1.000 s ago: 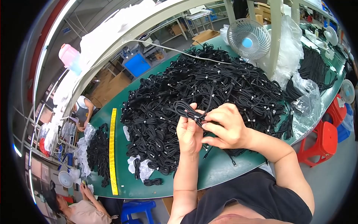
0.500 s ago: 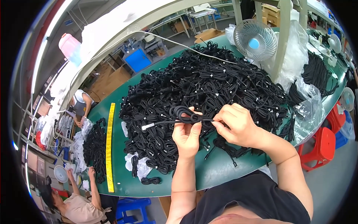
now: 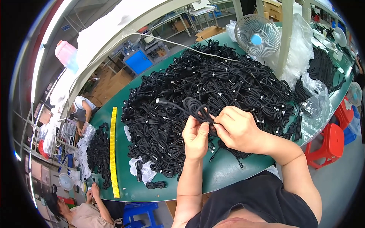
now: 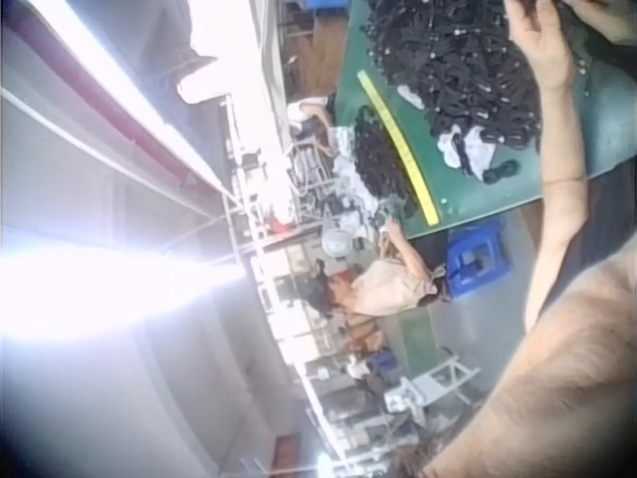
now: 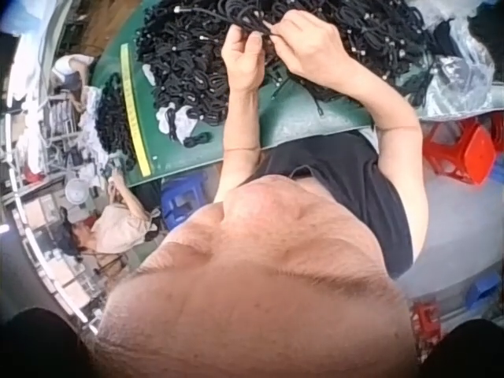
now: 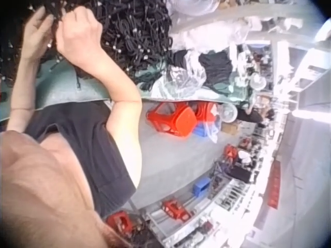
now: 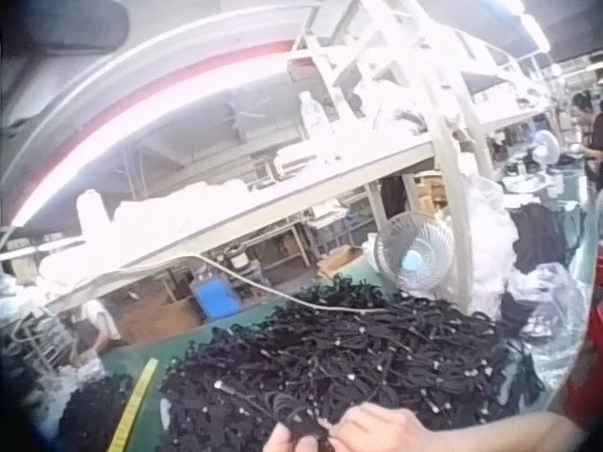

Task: Bundling black cables using white twist ties at a factory workbench.

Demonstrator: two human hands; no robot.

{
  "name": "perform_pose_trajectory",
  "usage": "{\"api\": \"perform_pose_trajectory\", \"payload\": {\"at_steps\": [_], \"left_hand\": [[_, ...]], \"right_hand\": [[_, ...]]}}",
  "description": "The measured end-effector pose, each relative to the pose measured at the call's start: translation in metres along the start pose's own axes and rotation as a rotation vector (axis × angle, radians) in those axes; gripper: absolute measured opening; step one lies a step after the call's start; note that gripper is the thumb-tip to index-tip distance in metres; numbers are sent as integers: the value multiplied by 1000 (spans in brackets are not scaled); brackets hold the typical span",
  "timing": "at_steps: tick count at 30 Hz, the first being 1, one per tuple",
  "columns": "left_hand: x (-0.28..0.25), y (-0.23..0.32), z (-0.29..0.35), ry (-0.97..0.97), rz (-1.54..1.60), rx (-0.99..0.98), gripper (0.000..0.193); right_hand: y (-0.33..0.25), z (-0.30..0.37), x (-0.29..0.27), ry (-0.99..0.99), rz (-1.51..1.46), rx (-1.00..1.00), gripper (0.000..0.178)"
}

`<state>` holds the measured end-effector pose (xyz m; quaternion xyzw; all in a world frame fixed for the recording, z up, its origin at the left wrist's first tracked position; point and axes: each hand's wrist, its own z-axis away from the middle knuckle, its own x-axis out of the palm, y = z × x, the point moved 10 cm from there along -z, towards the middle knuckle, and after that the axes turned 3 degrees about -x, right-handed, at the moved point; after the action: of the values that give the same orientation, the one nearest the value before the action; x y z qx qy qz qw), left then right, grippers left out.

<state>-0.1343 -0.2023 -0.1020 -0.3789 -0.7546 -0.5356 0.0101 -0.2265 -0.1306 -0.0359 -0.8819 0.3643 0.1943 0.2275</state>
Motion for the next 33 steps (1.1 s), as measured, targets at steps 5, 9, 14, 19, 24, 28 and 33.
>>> {"api": "perform_pose_trajectory", "payload": {"at_steps": [5,9,14,19,24,28,33], "left_hand": [[-20,17,-4,101,4,81,31],[-15,7,-5,79,15,27,33],[1,3,0,23,-36,29,33],[1,-16,-4,52,81,-149,37],[17,-24,6,-155,50,-268,47],[19,-14,4,-93,-224,-144,44],[52,11,9,-189,-1085,225,51]], "right_hand": [[4,0,-1,-51,-22,80,13],[9,5,5,-111,-131,125,12],[2,5,8,-81,-120,94,18],[8,-2,-24,59,-87,28,36],[53,-4,-4,-71,-566,420,38],[64,2,-5,45,-614,419,43],[44,2,-21,56,-4,112,41]]}}
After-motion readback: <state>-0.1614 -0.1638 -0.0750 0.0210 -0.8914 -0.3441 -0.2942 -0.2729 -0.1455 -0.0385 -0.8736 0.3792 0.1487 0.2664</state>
